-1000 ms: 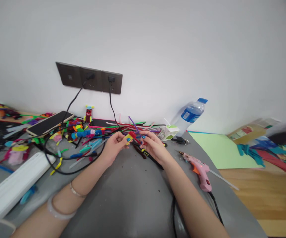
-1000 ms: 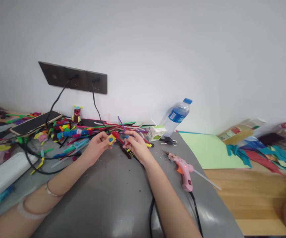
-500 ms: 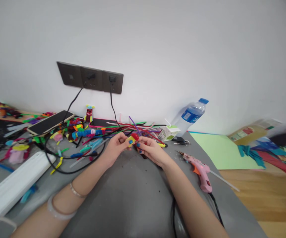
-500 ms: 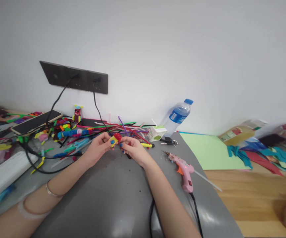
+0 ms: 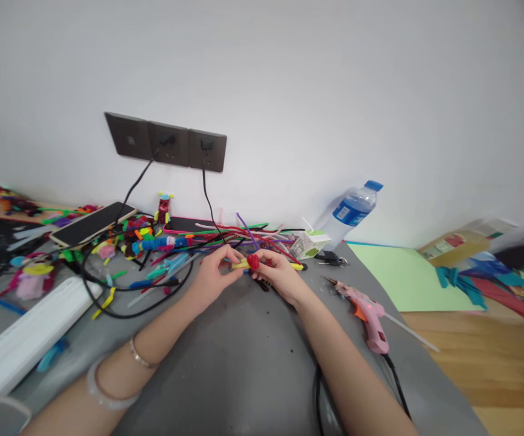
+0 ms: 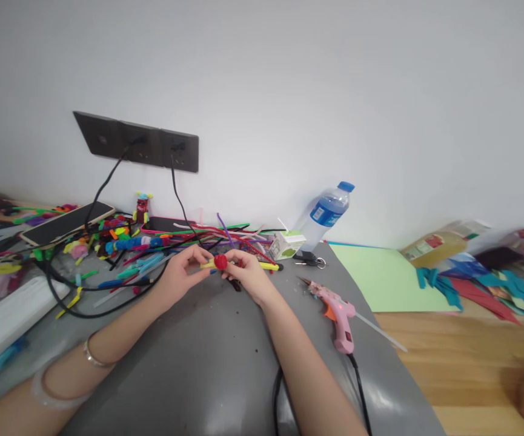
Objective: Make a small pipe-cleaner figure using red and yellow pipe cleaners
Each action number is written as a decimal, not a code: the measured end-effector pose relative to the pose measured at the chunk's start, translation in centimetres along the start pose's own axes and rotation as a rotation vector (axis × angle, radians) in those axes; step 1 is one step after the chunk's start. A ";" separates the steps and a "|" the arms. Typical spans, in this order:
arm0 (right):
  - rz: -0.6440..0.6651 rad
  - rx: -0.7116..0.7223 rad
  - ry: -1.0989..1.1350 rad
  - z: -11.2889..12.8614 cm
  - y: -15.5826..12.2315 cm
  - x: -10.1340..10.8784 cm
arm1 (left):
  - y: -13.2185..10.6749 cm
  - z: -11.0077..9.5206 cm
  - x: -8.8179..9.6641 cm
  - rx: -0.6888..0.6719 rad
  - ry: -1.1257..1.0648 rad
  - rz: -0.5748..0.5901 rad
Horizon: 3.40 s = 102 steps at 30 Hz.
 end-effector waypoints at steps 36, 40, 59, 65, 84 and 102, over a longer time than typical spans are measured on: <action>-0.119 0.133 -0.105 0.7 0.0 0.2 | 0.1 0.7 1.6 0.043 -0.051 -0.185; -0.139 0.122 -0.193 0.9 -0.1 0.2 | 0.4 2.2 1.5 0.213 -0.074 -0.166; -0.151 0.252 -0.276 2.0 -0.4 0.4 | 0.2 2.3 1.4 0.334 -0.330 -0.257; -0.121 0.246 -0.330 2.1 -0.4 0.2 | 0.6 1.7 1.9 0.202 -0.158 -0.195; -0.003 0.014 -1.239 1.3 -2.6 4.4 | 1.0 1.4 4.1 0.152 -0.048 -0.340; -0.204 -0.003 -1.230 2.1 -1.6 4.2 | 0.9 1.4 3.9 0.165 -0.052 -0.335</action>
Point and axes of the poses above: each hand's wrist, its own y-axis towards the middle knuckle, its own x-axis out of the back of the hand, z = x × y, the point moved 7 cm from there along y, towards the middle knuckle, and after that the axes turned 1 degree about z, right-handed, at the moved point
